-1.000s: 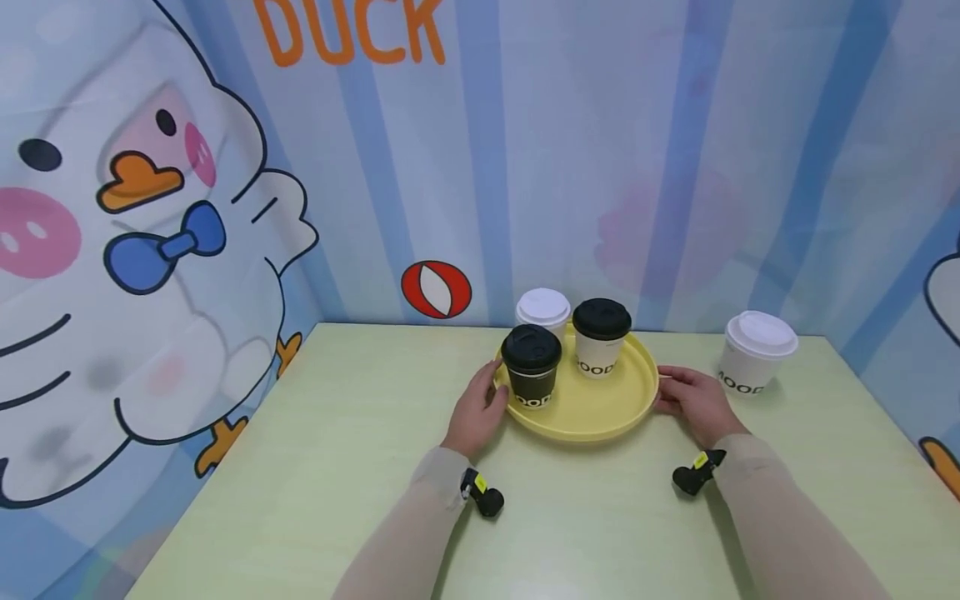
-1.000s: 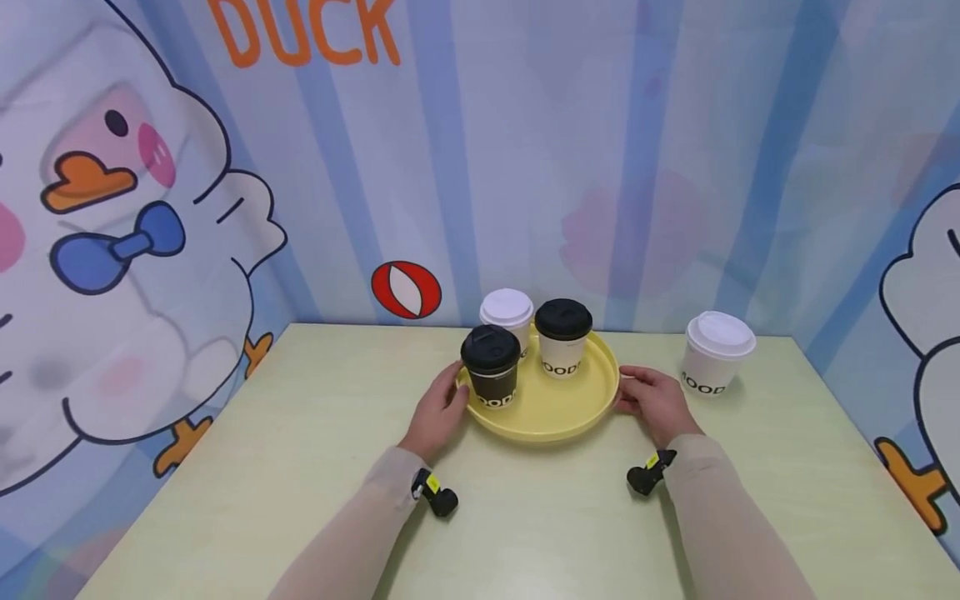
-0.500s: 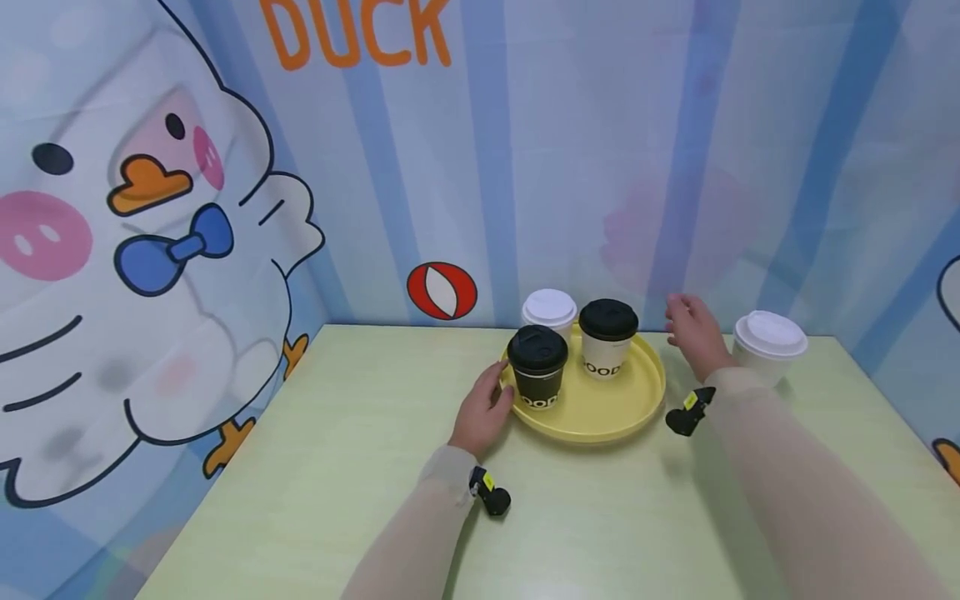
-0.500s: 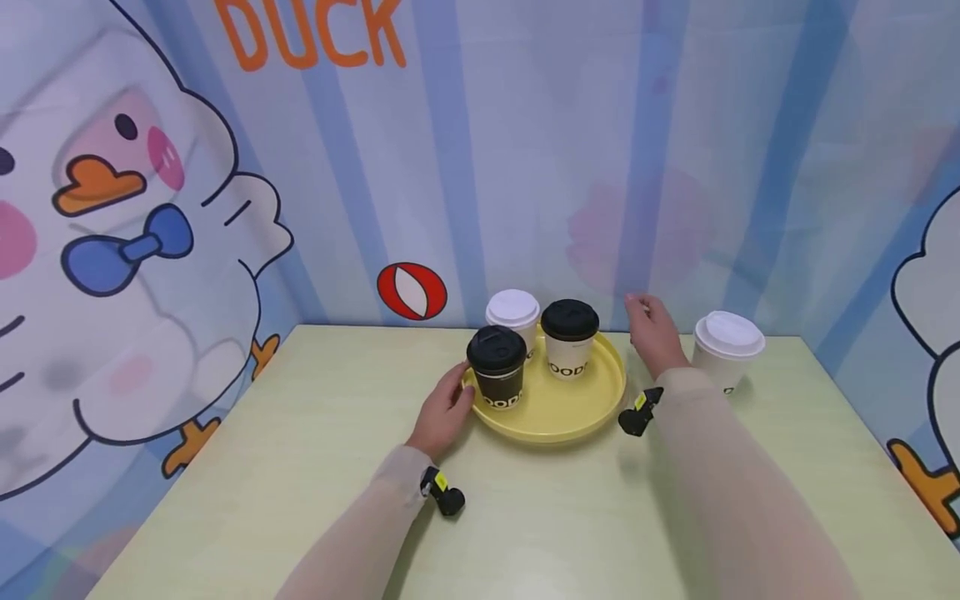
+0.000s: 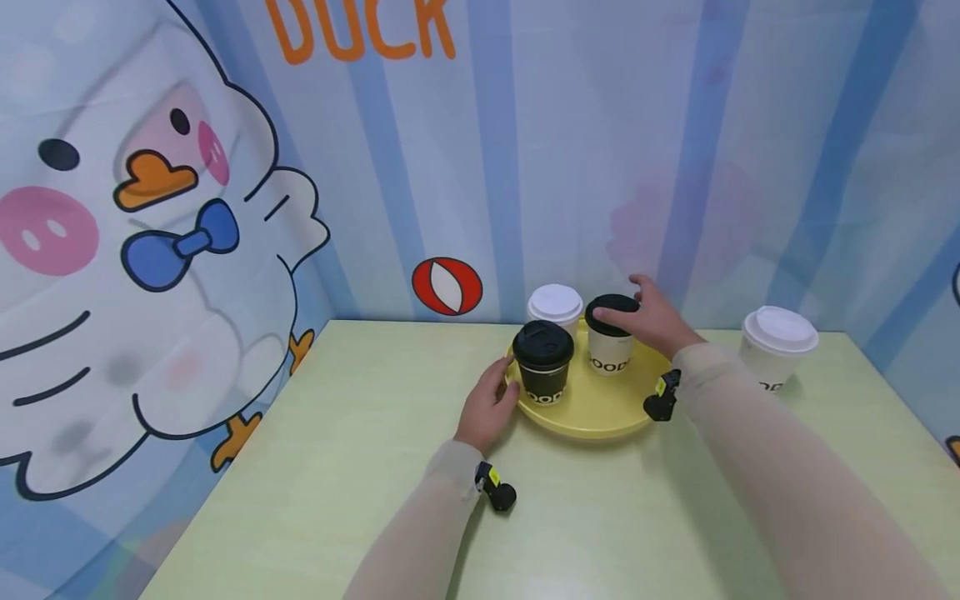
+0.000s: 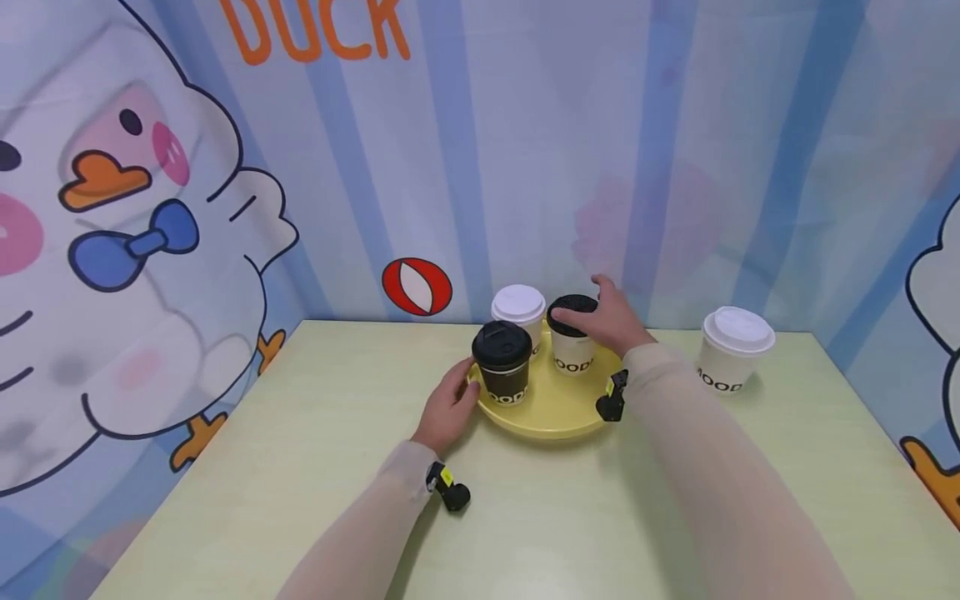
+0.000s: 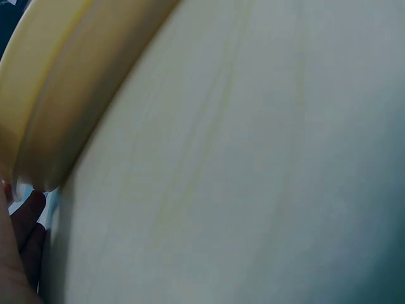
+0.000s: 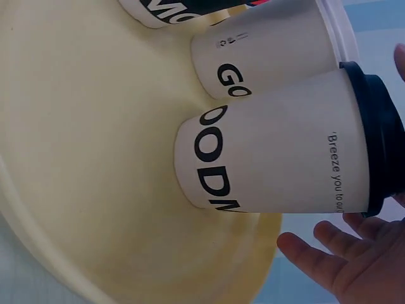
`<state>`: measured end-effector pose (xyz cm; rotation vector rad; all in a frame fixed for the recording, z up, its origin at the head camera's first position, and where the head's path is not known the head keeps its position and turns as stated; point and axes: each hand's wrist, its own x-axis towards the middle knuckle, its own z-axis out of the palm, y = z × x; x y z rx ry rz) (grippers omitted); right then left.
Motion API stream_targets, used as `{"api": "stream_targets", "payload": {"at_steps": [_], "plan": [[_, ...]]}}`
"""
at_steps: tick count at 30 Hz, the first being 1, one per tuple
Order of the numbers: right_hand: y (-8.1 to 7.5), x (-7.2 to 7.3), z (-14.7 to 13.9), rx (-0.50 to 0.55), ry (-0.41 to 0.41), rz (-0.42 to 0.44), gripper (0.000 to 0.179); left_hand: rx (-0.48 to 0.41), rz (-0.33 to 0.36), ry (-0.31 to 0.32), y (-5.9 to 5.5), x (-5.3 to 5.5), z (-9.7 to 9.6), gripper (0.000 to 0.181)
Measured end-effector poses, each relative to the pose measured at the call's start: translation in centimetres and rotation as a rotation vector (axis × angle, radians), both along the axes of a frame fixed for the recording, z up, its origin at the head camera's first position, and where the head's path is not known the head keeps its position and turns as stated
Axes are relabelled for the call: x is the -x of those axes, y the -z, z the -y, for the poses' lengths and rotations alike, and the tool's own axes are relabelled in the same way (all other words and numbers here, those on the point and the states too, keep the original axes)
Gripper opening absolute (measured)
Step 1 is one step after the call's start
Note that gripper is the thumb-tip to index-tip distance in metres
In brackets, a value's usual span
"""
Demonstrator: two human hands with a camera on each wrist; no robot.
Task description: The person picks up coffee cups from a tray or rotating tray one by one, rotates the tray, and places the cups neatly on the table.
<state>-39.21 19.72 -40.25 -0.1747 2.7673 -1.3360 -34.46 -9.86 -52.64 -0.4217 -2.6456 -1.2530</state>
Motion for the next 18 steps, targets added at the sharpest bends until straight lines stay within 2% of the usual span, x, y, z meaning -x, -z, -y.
{"api": "stream_targets", "payload": {"at_steps": [8, 13, 18], "plan": [[1.2, 0.0, 0.2, -0.086, -0.022, -0.005, 0.115, 0.024, 0.002, -0.018, 0.2, 0.2, -0.1, 0.053], [1.6, 0.0, 0.1, -0.065, -0.017, 0.003, 0.109, 0.032, 0.013, -0.012, 0.0, 0.1, -0.1, 0.053], [1.4, 0.0, 0.1, -0.06, -0.015, 0.026, 0.109, 0.033, 0.01, -0.017, 0.0, 0.1, -0.1, 0.053]]}}
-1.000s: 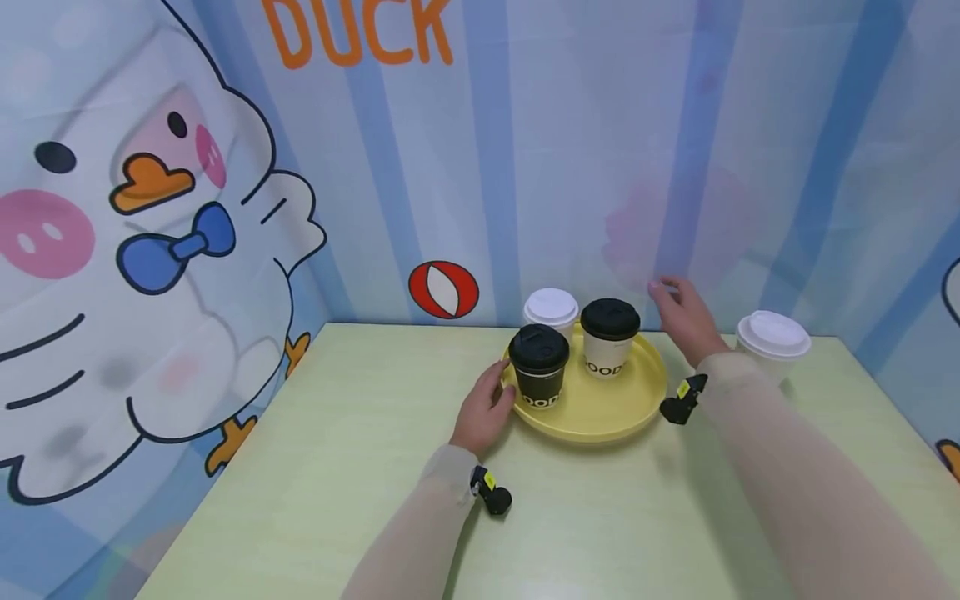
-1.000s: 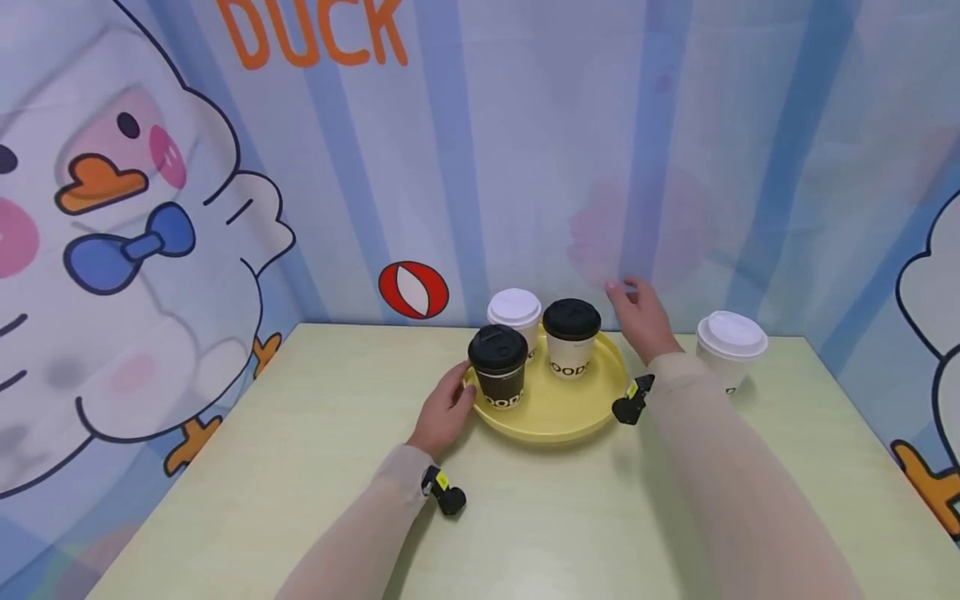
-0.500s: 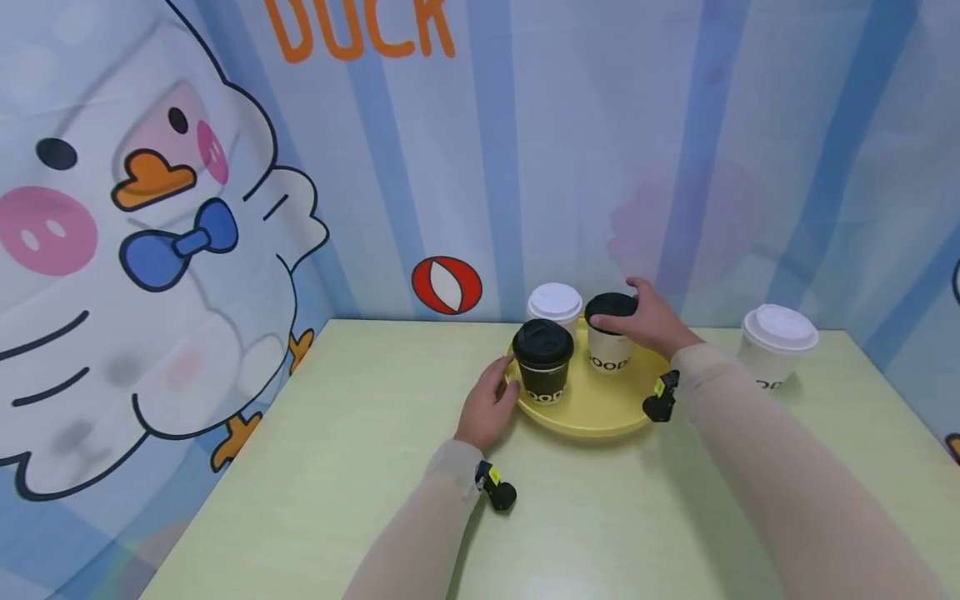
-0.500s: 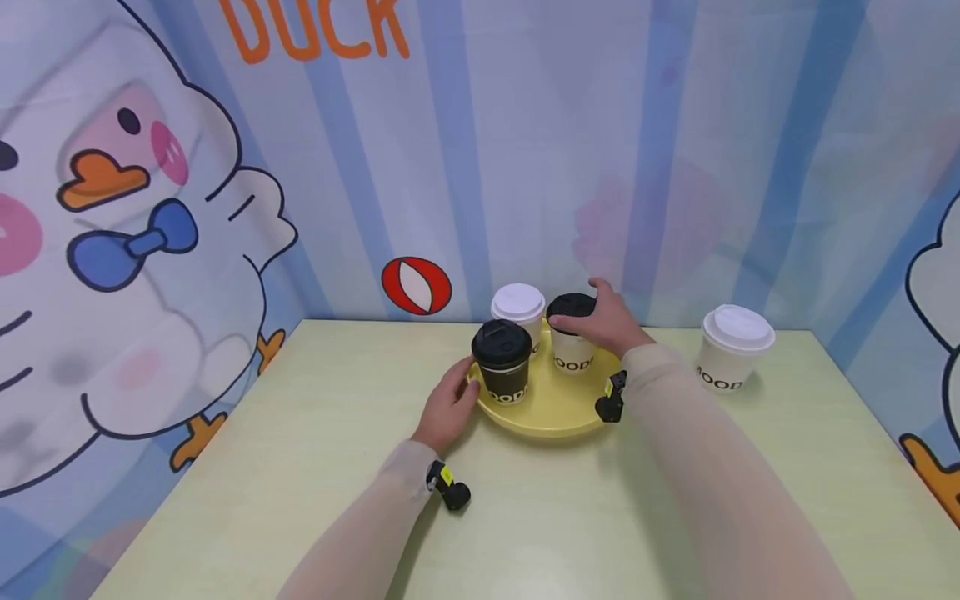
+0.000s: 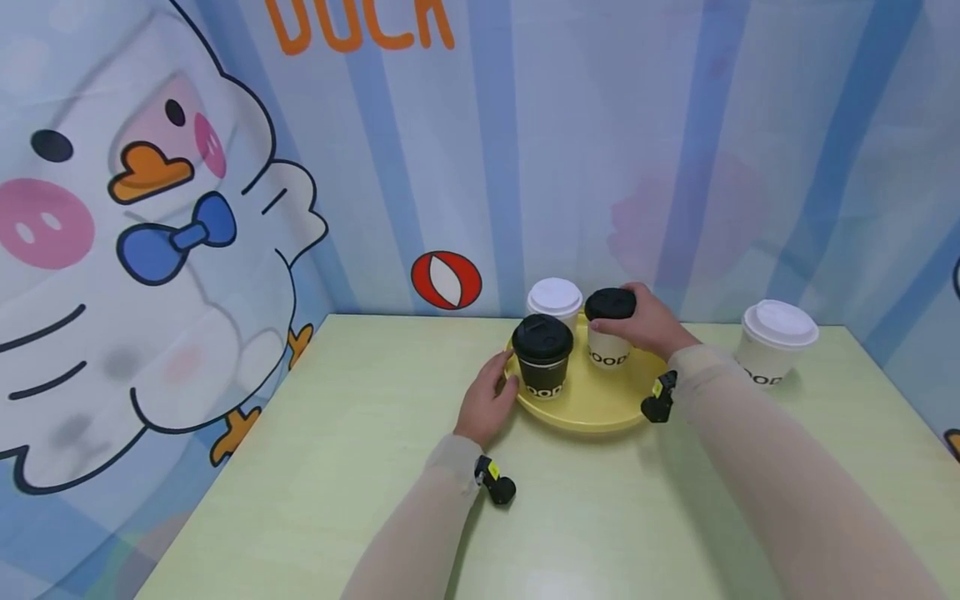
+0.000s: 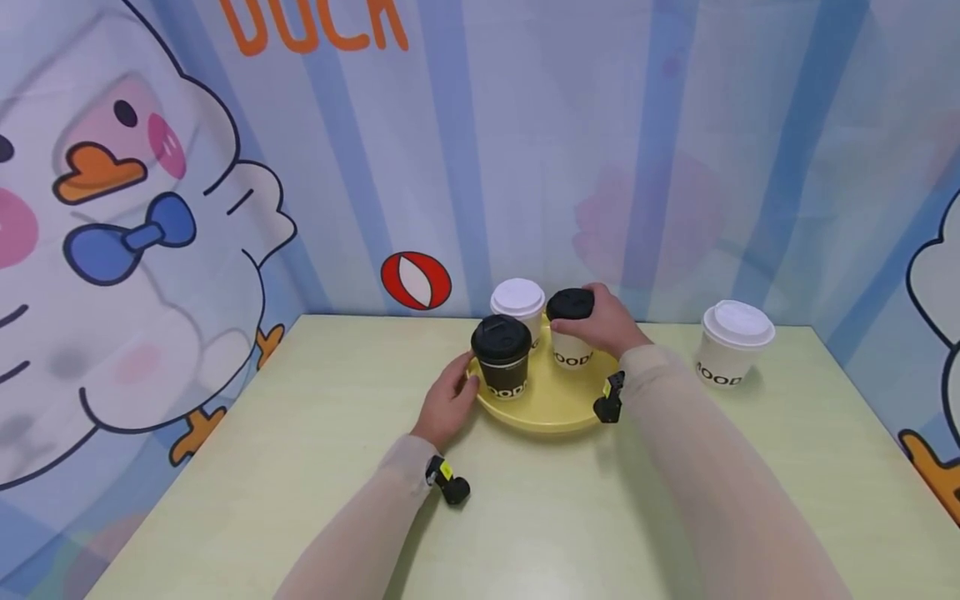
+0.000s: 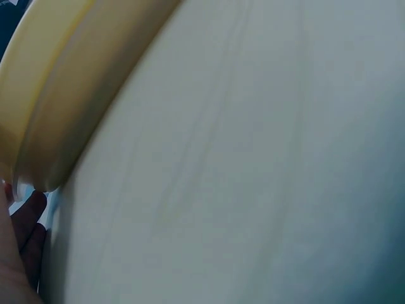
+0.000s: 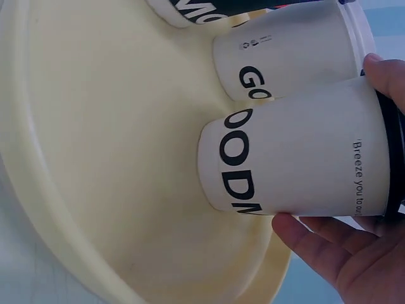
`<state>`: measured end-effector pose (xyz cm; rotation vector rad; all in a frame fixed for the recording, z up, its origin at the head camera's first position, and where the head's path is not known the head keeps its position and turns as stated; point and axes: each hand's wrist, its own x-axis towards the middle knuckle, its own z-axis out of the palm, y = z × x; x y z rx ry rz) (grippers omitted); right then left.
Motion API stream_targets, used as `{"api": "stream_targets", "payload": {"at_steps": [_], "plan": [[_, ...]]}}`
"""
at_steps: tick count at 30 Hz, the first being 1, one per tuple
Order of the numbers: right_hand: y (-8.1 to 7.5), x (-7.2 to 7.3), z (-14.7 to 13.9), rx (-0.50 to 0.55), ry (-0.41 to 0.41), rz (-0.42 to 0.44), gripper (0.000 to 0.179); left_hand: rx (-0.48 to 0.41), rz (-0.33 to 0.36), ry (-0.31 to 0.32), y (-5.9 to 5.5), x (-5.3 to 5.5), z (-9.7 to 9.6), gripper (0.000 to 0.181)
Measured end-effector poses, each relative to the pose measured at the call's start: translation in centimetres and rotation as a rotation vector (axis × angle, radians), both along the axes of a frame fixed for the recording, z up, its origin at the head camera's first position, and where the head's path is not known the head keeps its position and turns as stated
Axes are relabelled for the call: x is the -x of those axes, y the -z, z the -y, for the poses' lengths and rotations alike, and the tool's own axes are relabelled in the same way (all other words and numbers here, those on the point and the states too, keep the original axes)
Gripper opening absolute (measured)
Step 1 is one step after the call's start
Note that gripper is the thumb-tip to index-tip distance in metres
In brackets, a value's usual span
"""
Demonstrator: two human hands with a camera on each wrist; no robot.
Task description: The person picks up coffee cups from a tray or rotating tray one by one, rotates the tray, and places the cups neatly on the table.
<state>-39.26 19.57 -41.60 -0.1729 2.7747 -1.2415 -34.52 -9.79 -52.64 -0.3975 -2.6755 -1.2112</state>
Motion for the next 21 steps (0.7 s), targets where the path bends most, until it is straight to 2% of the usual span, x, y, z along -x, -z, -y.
{"api": "stream_targets", "payload": {"at_steps": [4, 7, 15, 21], "plan": [[-0.9, 0.0, -0.3, 0.011, 0.017, 0.004, 0.109, -0.004, -0.021, 0.011, 0.2, 0.1, 0.1, 0.054], [-2.1, 0.1, -1.0, 0.031, 0.044, -0.005, 0.108, -0.01, -0.03, 0.018, 0.3, 0.2, 0.2, 0.054], [-7.5, 0.0, -5.2, 0.043, 0.117, -0.089, 0.113, -0.009, -0.01, 0.006, 0.2, 0.2, 0.0, 0.054], [-10.4, -0.5, -9.7, 0.063, 0.216, -0.135, 0.115, -0.011, -0.009, 0.0, 0.2, 0.3, 0.0, 0.054]]}}
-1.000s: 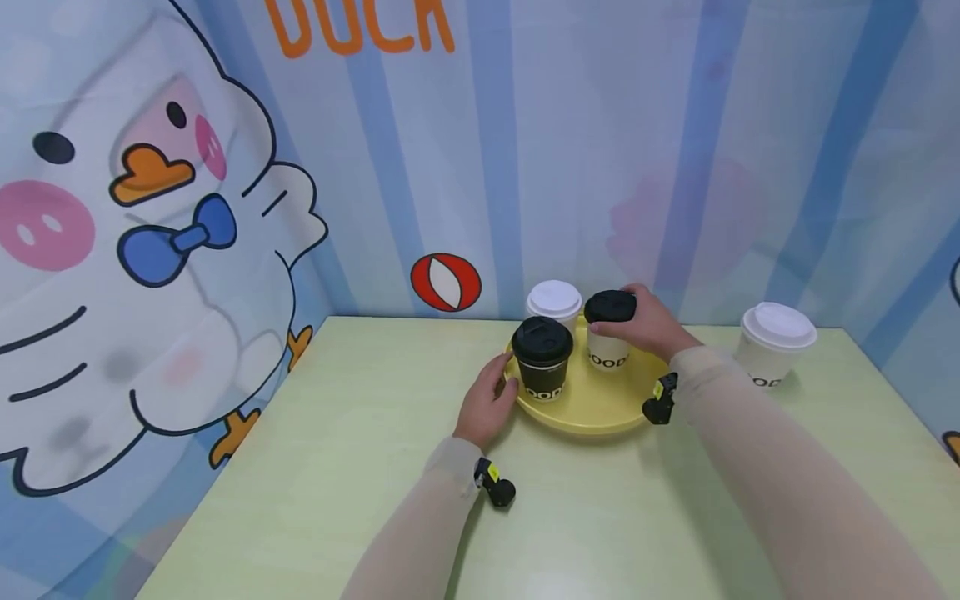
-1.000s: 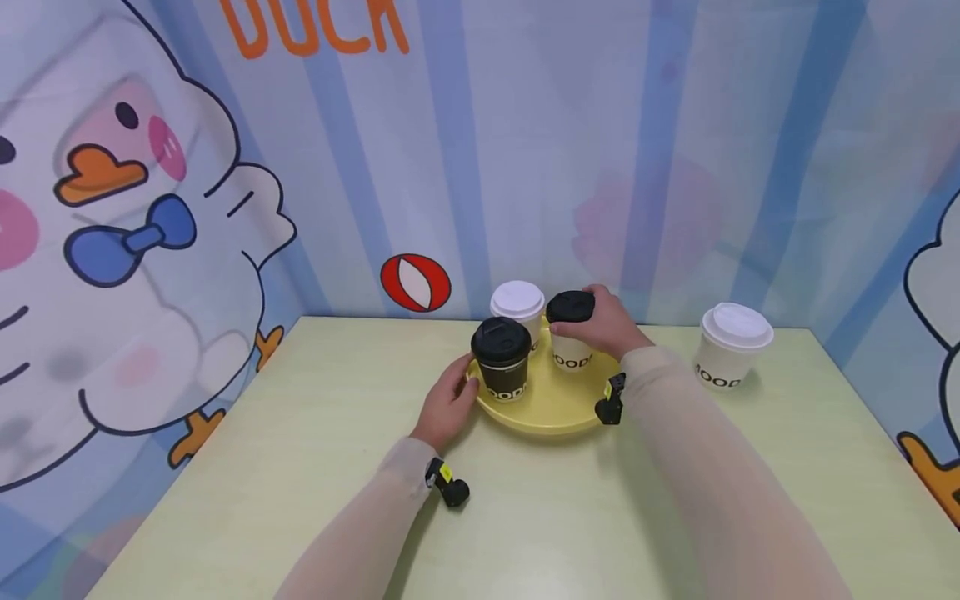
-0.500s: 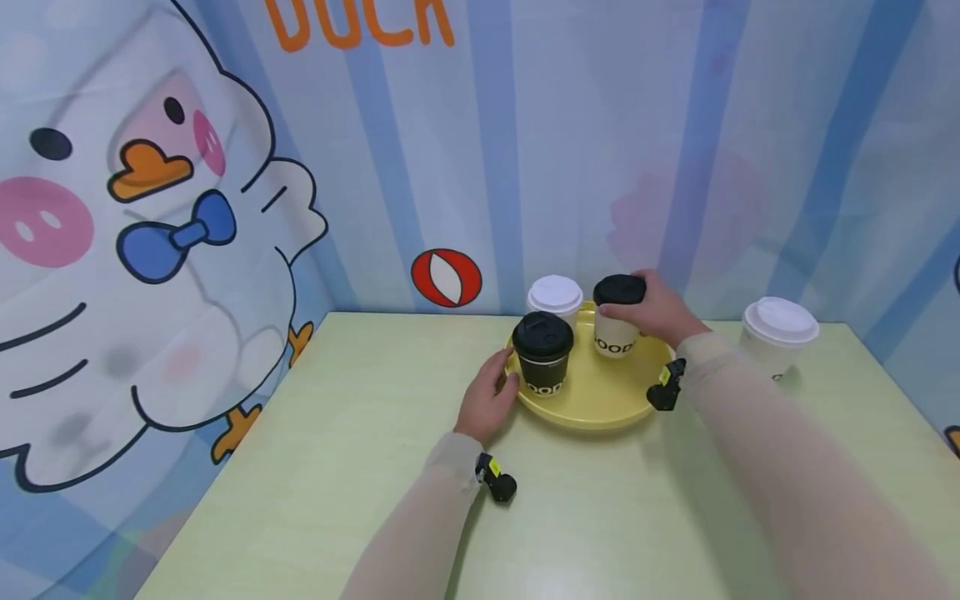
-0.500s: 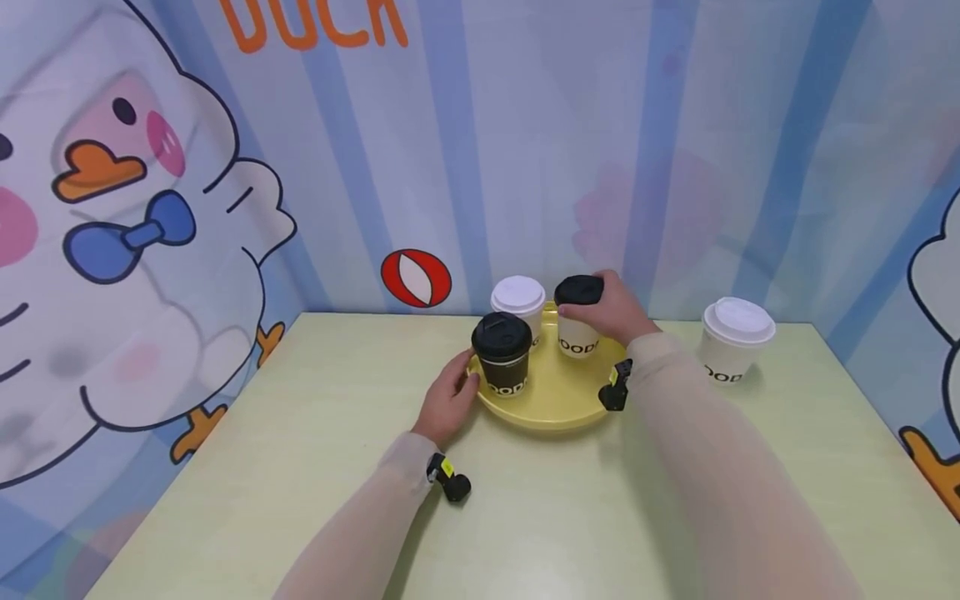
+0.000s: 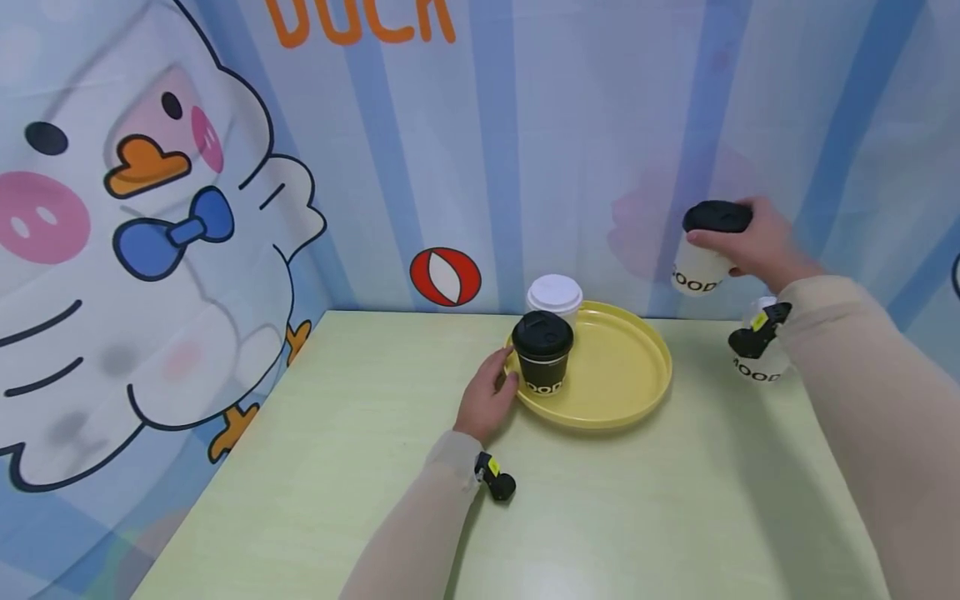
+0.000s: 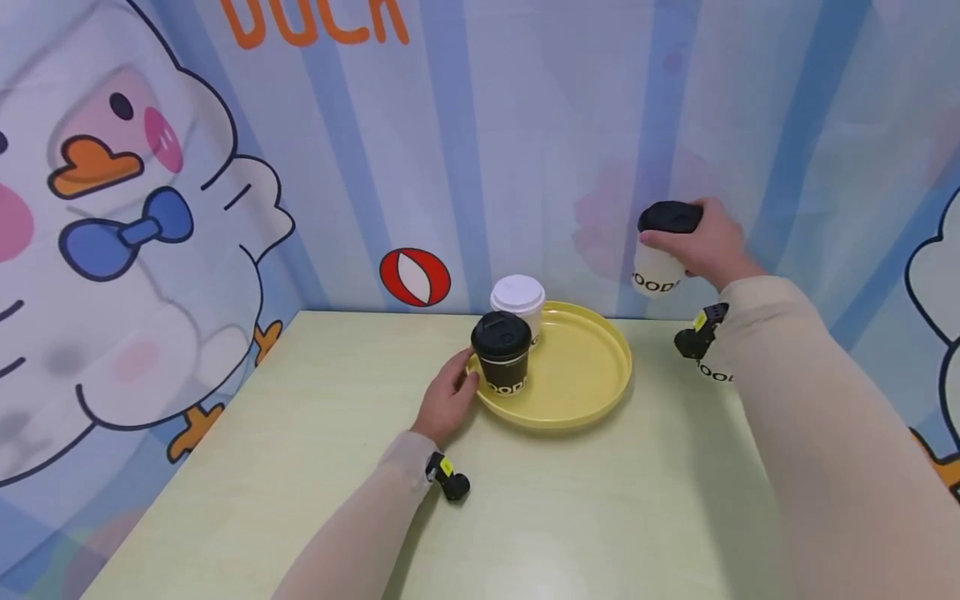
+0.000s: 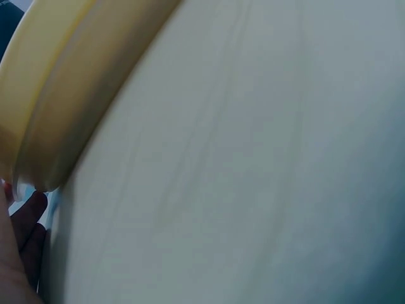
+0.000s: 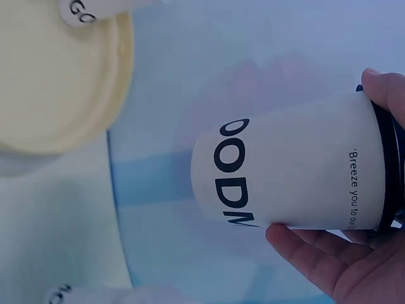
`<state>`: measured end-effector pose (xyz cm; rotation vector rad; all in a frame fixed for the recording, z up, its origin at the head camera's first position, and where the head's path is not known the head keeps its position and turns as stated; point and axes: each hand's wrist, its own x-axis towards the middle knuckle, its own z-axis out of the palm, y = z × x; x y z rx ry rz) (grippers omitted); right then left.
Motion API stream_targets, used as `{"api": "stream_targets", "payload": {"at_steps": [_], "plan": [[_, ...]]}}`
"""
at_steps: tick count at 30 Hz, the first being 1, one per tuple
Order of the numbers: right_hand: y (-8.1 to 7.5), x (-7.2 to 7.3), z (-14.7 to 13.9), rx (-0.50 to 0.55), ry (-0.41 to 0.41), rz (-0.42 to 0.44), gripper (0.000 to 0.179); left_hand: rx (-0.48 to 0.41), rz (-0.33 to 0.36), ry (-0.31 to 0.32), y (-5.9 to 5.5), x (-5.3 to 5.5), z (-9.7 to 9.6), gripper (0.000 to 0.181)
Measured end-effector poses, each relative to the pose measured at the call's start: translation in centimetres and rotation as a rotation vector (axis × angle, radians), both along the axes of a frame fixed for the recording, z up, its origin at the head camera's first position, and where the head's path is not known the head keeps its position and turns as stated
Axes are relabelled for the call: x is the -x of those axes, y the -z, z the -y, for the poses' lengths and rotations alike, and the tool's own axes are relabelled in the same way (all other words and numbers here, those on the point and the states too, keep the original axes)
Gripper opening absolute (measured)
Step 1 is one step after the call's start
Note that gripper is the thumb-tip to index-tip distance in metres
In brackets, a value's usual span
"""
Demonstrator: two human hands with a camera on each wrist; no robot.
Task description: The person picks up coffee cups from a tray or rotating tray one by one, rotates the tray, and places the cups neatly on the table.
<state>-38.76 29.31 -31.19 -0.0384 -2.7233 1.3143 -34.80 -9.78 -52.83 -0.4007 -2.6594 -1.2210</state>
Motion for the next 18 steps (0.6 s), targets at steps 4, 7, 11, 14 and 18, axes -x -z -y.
{"api": "stream_targets", "payload": {"at_steps": [4, 7, 11, 14, 18], "plan": [[-1.6, -1.1, -2.9, 0.021, 0.053, 0.005, 0.117, -0.009, -0.006, 0.004, 0.0, 0.0, 0.0, 0.054], [-2.1, -1.8, -5.1, 0.005, 0.108, 0.009, 0.117, -0.01, -0.004, 0.003, 0.1, -0.1, 0.0, 0.053], [-2.0, -2.5, -7.4, -0.028, 0.212, -0.005, 0.115, -0.022, 0.009, -0.004, -0.1, -0.3, 0.1, 0.053], [-1.7, -3.0, -8.8, -0.025, 0.291, -0.024, 0.111, -0.023, 0.008, -0.002, -0.2, -0.3, 0.1, 0.052], [-1.1, -3.9, -10.1, -0.041, 0.372, -0.04, 0.105, -0.014, 0.001, 0.003, -0.2, -0.3, 0.1, 0.052]]}}
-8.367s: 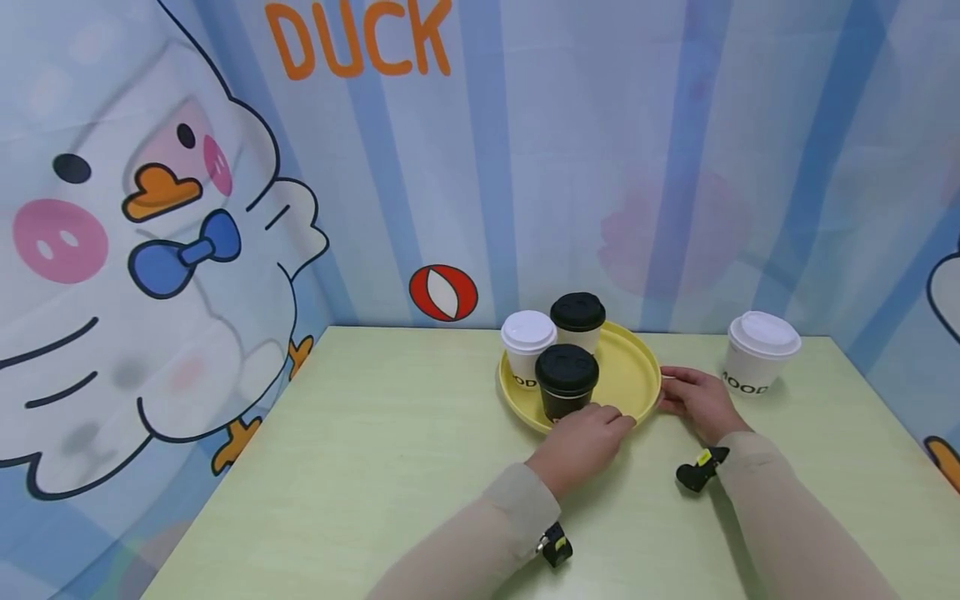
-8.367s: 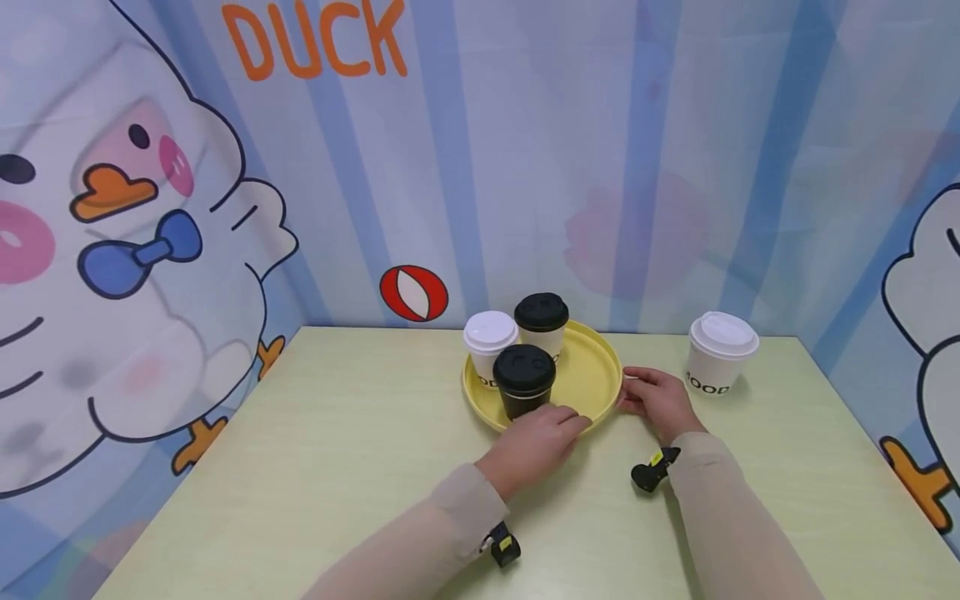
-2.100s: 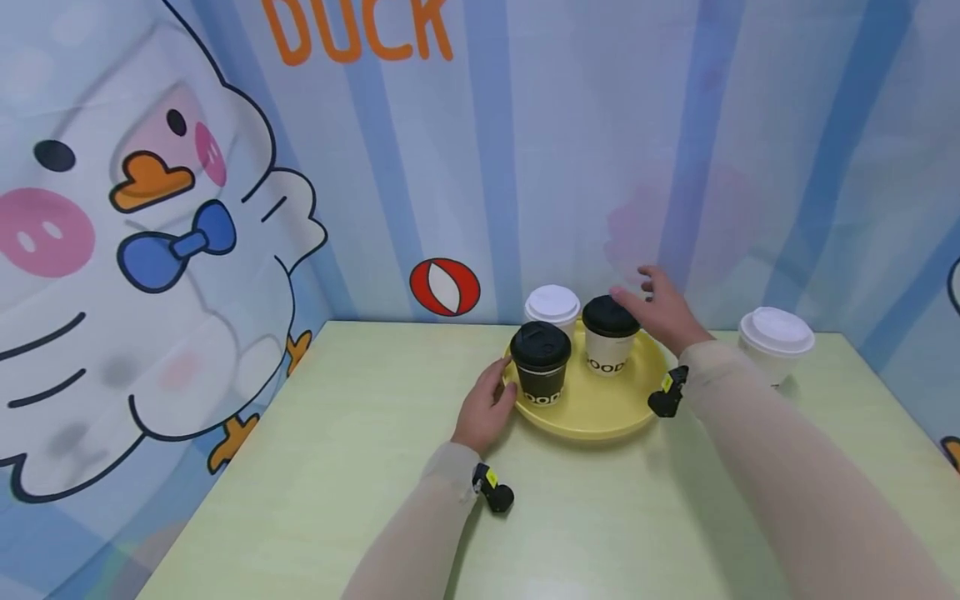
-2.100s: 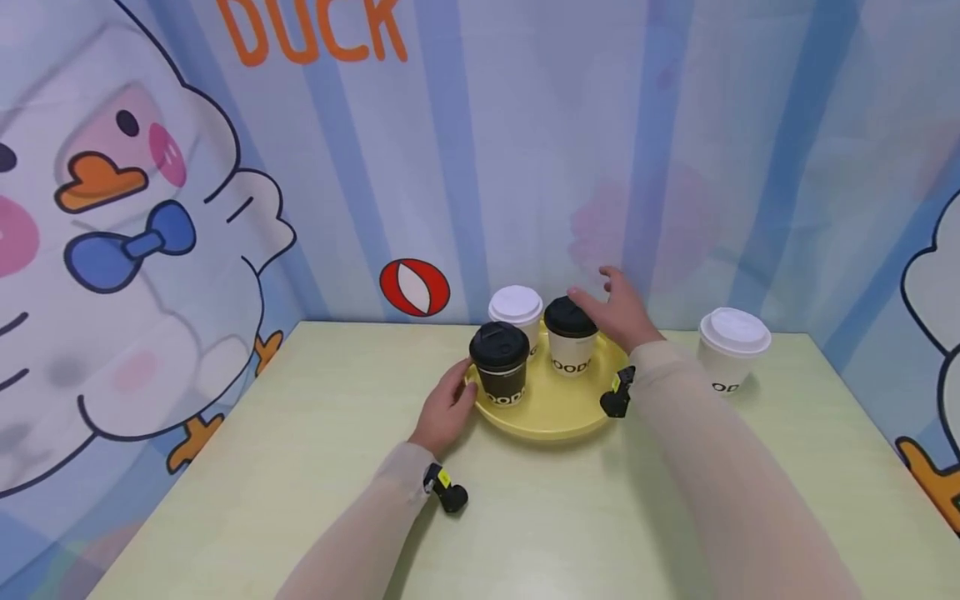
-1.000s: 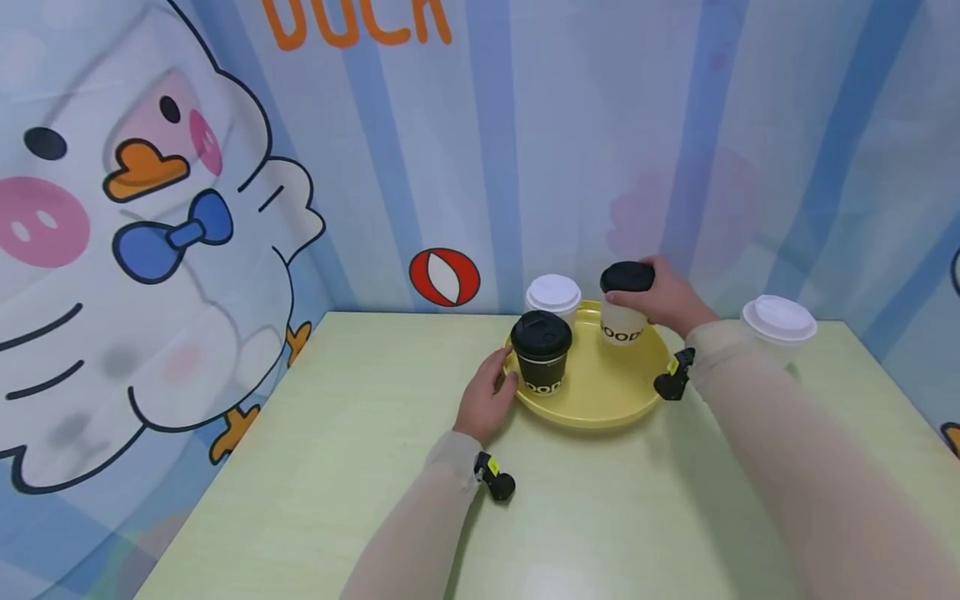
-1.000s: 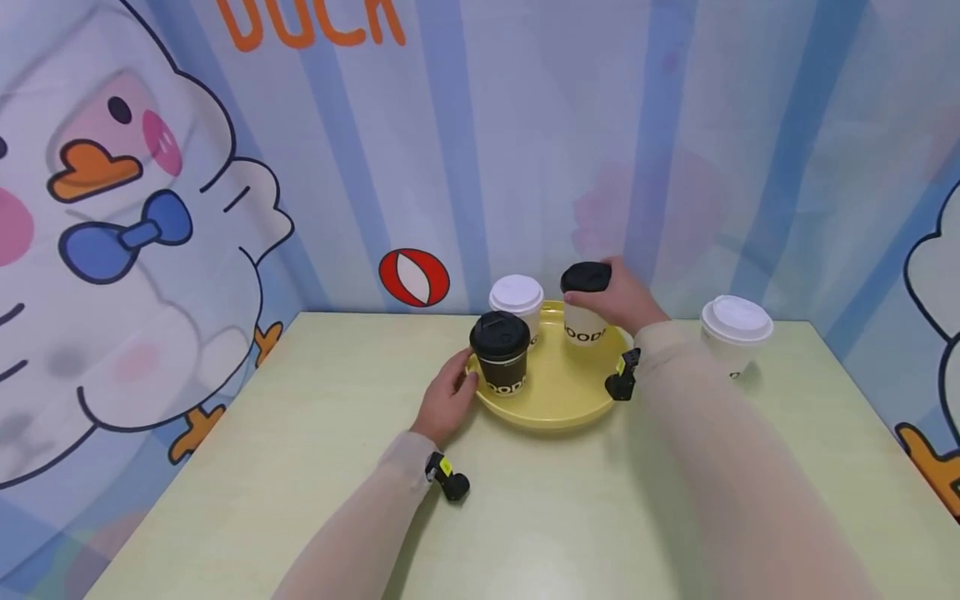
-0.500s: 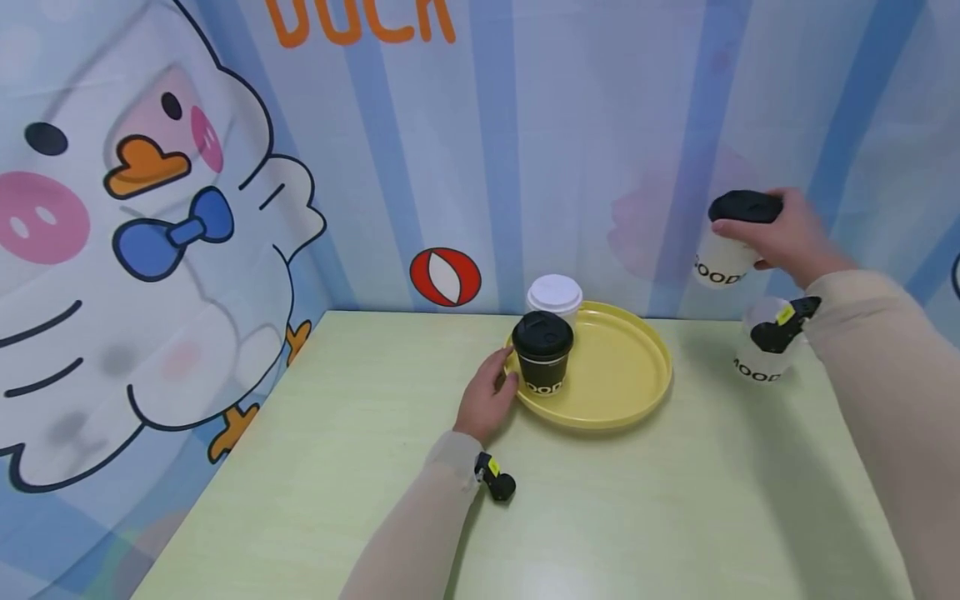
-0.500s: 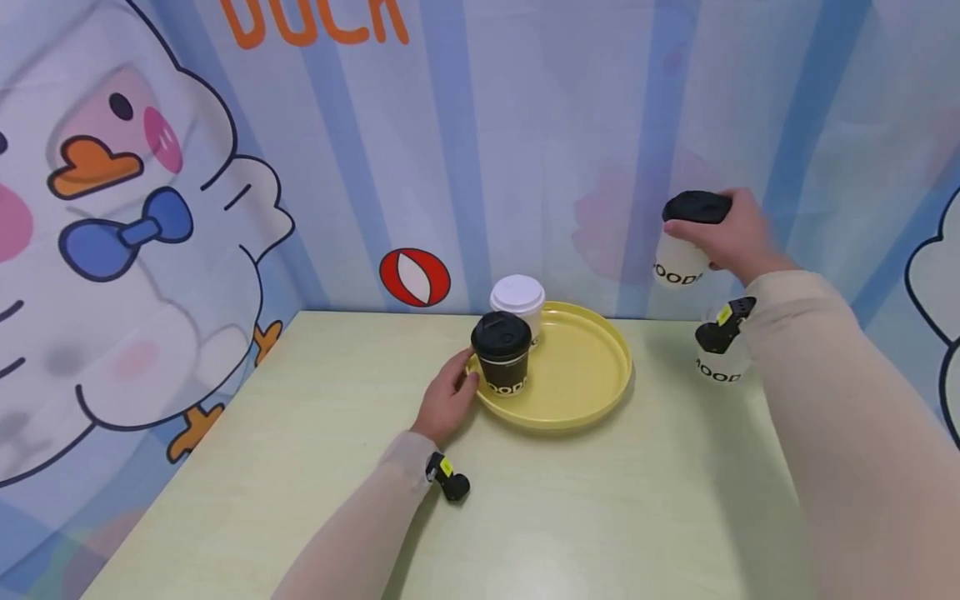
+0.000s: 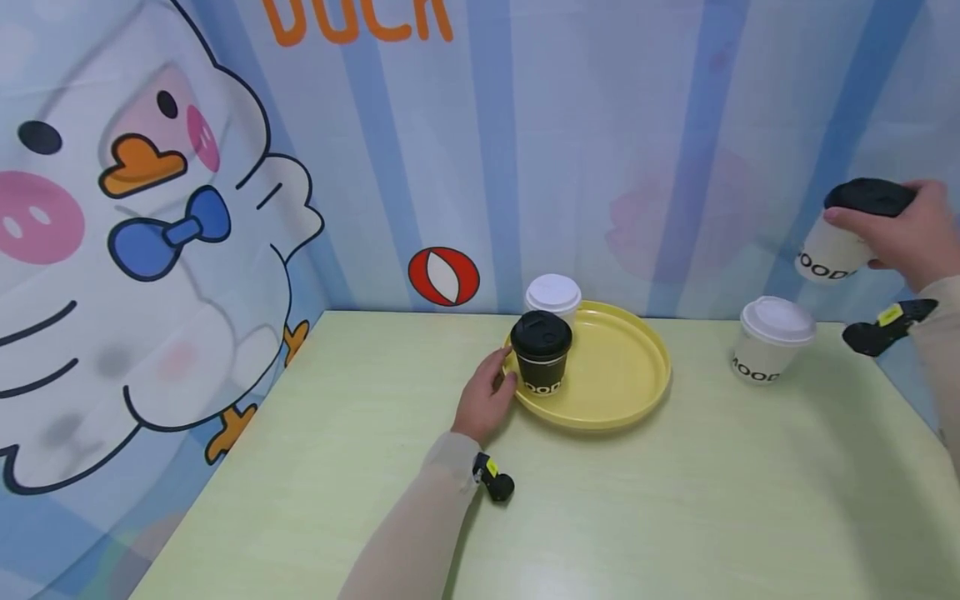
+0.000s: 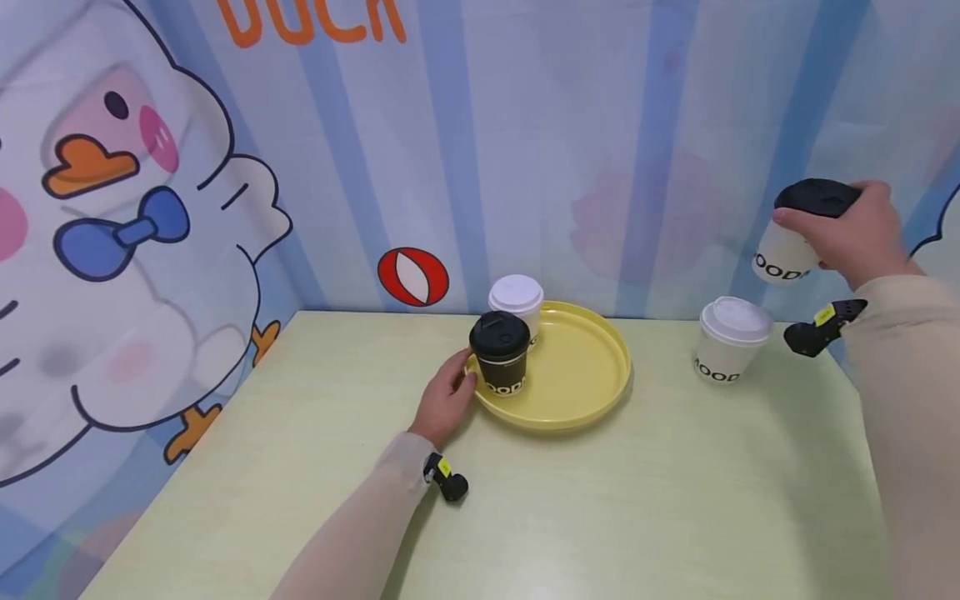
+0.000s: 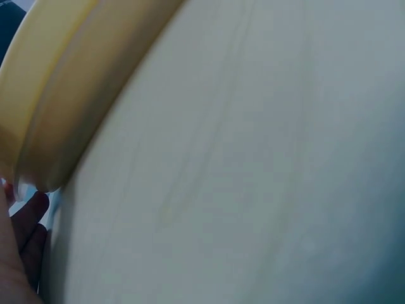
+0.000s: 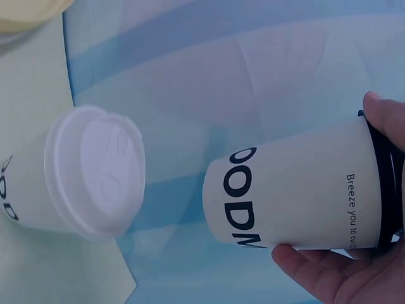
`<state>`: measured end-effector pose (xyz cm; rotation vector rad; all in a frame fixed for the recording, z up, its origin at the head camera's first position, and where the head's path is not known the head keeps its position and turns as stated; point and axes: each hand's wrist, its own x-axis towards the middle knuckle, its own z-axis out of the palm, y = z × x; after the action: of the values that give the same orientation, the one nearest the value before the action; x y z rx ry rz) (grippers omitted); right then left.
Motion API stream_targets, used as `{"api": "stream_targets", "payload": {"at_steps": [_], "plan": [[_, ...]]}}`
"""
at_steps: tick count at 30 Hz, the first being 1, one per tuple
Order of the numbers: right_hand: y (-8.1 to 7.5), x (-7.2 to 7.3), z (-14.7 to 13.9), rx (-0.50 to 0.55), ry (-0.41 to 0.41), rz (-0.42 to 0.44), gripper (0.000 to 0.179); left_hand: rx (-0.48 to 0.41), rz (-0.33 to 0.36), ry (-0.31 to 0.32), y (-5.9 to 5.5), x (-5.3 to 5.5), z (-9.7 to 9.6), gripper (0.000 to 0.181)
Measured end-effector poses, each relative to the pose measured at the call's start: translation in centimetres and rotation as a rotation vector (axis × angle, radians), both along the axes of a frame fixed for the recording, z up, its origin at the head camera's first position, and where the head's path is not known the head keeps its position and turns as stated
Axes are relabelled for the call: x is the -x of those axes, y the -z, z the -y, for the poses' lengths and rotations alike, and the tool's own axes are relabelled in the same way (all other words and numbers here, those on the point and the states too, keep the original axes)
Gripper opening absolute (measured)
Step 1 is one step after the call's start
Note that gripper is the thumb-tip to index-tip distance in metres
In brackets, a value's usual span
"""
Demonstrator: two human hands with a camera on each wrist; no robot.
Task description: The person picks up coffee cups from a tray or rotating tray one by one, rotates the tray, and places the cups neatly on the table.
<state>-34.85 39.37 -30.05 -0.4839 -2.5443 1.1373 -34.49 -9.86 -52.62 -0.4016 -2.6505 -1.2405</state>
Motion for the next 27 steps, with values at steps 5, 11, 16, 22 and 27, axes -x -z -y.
{"api": "stream_targets", "payload": {"at_steps": [5, 11, 16, 22, 27], "plan": [[1.3, -0.7, -1.4, -0.051, 0.092, 0.043, 0.098, -0.001, 0.0, 0.002, -0.1, 0.0, 0.0, 0.053], [5.1, 1.1, -5.0, -0.012, 0.18, 0.111, 0.097, -0.005, -0.003, 0.007, 0.0, 0.1, 0.0, 0.052], [8.5, 1.9, -7.7, -0.001, 0.198, 0.17, 0.101, -0.016, -0.005, 0.01, 0.1, 0.2, 0.1, 0.052], [8.8, -0.6, -5.5, -0.059, 0.168, 0.257, 0.099, -0.013, 0.009, -0.003, 0.2, 0.2, 0.1, 0.052], [9.4, -2.3, -4.0, -0.108, 0.081, 0.286, 0.101, -0.015, 0.029, -0.015, 0.1, 0.0, 0.0, 0.052]]}}
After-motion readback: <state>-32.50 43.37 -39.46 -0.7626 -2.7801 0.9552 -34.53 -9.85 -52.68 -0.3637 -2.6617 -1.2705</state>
